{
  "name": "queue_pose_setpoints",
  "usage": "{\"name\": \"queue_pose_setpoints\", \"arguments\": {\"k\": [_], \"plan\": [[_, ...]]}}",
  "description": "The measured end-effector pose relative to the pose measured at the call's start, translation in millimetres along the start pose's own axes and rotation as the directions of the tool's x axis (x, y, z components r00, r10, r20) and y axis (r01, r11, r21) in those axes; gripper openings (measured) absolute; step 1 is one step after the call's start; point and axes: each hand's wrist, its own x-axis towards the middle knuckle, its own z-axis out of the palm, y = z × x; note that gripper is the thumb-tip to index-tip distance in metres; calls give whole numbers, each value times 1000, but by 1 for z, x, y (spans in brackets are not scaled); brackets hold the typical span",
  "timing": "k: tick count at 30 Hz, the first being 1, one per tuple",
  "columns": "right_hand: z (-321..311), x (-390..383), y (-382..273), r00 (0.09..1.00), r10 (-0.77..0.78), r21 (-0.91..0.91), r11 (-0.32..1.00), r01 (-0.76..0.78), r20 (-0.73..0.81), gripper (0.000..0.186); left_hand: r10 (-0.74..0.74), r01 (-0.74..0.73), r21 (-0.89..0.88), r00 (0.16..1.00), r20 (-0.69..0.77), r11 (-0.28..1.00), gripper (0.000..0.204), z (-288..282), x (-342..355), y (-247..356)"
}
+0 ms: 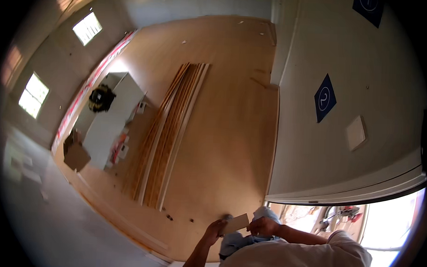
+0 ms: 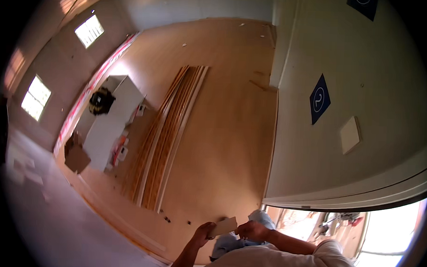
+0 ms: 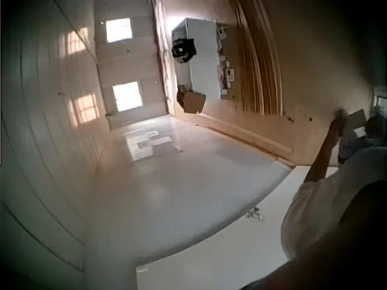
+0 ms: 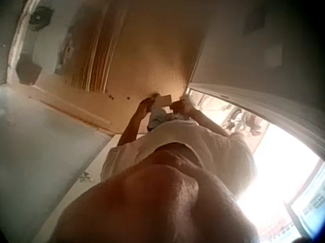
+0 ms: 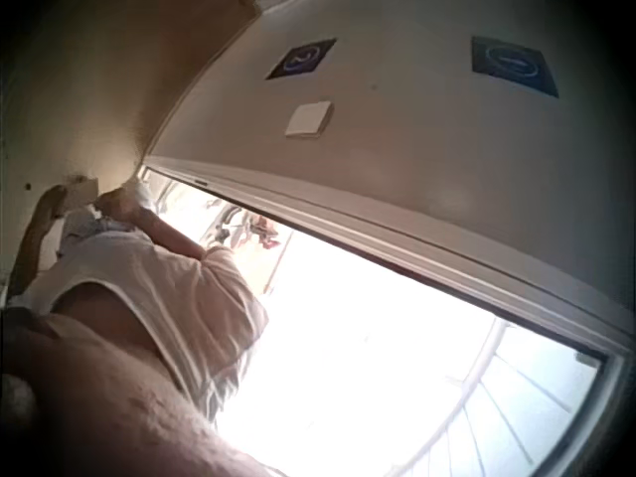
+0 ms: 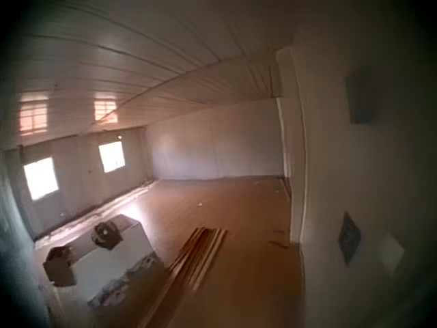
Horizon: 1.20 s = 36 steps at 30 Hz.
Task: The person measures and cuts wooden baseboards using a miter saw and utility knife, then fits them into the corners of a room. They repeatedly adjust the pieces to ensure a snug fit against the wall and floor.
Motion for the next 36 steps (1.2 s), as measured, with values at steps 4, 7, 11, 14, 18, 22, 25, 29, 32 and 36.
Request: {"name": "queue_pose_setpoints", "arguments": {"k": [4,7,11,14,18,22,25,29,32,36], "plan": [[-38,66,-12,981,-75,-46,997,68,-178,20,-42,27,101,989,145,994,38,-20,60,96],[-85,109,-33,953,50,-64,995,-72,-298,18,13,-31,144,992,123,989,30,-11,113,152],[-162,177,-8,893,-78,-224,974,-26,-443,22,80,-74,508,997,11,858,31,-13,201,219],[-242,228,-8,856,-183,-583,797,-158,-483,25,69,154,884,976,-205,441,34,-21,242,283],[-354,274,-104,736,-140,-360,921,-149,-662,23,379,59,997,923,-74,49,29,-70,275,355],[-466,328,-154,773,-131,-411,894,-179,-621,21,355,120,890,887,-296,440,30,-78,280,454],[-540,379,-177,576,-436,-526,850,12,-692,18,374,110,725,799,-471,680,35,-100,335,499],[-644,436,-205,496,-275,-395,906,-153,-824,16,316,-174,292,766,-561,940,46,-116,429,558],[-725,451,-260,336,-292,-341,935,-96,-896,18,323,-155,327,768,-554,932,50,-112,503,637],[-833,424,-379,13,-566,-553,811,192,-824,19,460,-110,681,814,-356,724,50,-67,579,808]]}}
